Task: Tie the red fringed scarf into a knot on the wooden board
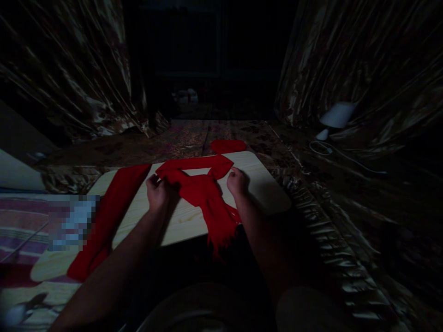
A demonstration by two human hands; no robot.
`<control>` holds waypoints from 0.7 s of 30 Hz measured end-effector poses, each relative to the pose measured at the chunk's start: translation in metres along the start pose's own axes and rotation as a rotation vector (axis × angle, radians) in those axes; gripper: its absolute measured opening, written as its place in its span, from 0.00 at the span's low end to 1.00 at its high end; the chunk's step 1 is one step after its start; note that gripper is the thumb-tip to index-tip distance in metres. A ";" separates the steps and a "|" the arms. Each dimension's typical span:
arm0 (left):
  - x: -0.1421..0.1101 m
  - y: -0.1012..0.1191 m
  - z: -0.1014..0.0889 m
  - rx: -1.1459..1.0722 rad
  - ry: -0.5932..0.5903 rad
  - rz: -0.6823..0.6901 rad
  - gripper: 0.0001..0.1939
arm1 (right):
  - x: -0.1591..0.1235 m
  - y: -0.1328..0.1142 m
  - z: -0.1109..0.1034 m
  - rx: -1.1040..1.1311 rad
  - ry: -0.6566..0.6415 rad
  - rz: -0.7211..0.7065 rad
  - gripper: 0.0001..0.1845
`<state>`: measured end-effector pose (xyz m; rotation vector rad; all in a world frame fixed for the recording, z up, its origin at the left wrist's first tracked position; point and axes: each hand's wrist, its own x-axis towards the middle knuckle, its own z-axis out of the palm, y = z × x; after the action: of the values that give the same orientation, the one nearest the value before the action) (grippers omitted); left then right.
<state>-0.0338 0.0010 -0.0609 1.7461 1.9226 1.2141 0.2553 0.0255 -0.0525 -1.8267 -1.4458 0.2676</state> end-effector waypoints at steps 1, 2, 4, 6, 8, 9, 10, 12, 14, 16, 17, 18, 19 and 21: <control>0.002 -0.003 0.000 -0.058 0.033 -0.053 0.29 | 0.001 0.001 0.000 0.013 -0.005 0.006 0.27; 0.002 -0.005 0.001 -0.128 0.082 -0.109 0.29 | 0.002 0.001 0.001 0.023 -0.012 -0.001 0.27; 0.003 -0.004 0.004 -0.252 0.164 -0.155 0.26 | 0.002 0.002 0.002 0.047 -0.008 -0.006 0.25; 0.003 -0.003 0.007 -0.333 0.221 -0.153 0.23 | 0.002 0.001 0.003 0.079 0.021 0.007 0.23; 0.003 -0.003 0.010 -0.378 0.255 -0.161 0.20 | 0.002 0.001 0.004 0.116 0.055 0.017 0.20; 0.004 -0.003 0.011 -0.390 0.257 -0.166 0.19 | 0.002 0.002 0.004 0.132 0.068 0.019 0.19; 0.004 -0.004 0.012 -0.397 0.248 -0.165 0.18 | 0.002 0.002 0.005 0.147 0.076 0.019 0.18; 0.005 -0.005 0.013 -0.397 0.234 -0.161 0.17 | 0.002 0.004 0.006 0.163 0.082 0.020 0.16; 0.005 -0.004 0.013 -0.379 0.219 -0.160 0.16 | 0.002 0.006 0.007 0.160 0.081 0.020 0.15; 0.003 0.001 0.011 -0.330 0.185 -0.122 0.14 | 0.003 0.008 0.007 0.142 0.075 0.005 0.13; 0.001 0.004 0.010 -0.296 0.159 -0.061 0.13 | 0.003 0.008 0.008 0.134 0.068 -0.005 0.12; -0.001 0.009 0.008 -0.255 0.127 0.034 0.13 | 0.003 0.009 0.008 0.130 0.060 -0.013 0.12; -0.004 0.015 0.006 -0.209 0.082 0.159 0.13 | 0.003 0.009 0.008 0.128 0.049 -0.019 0.11; -0.012 0.027 0.003 -0.102 -0.063 0.445 0.16 | 0.003 0.010 0.009 0.133 0.029 -0.019 0.11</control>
<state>-0.0099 -0.0111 -0.0473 2.1979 1.4496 1.3461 0.2577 0.0317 -0.0645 -1.7024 -1.3914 0.3185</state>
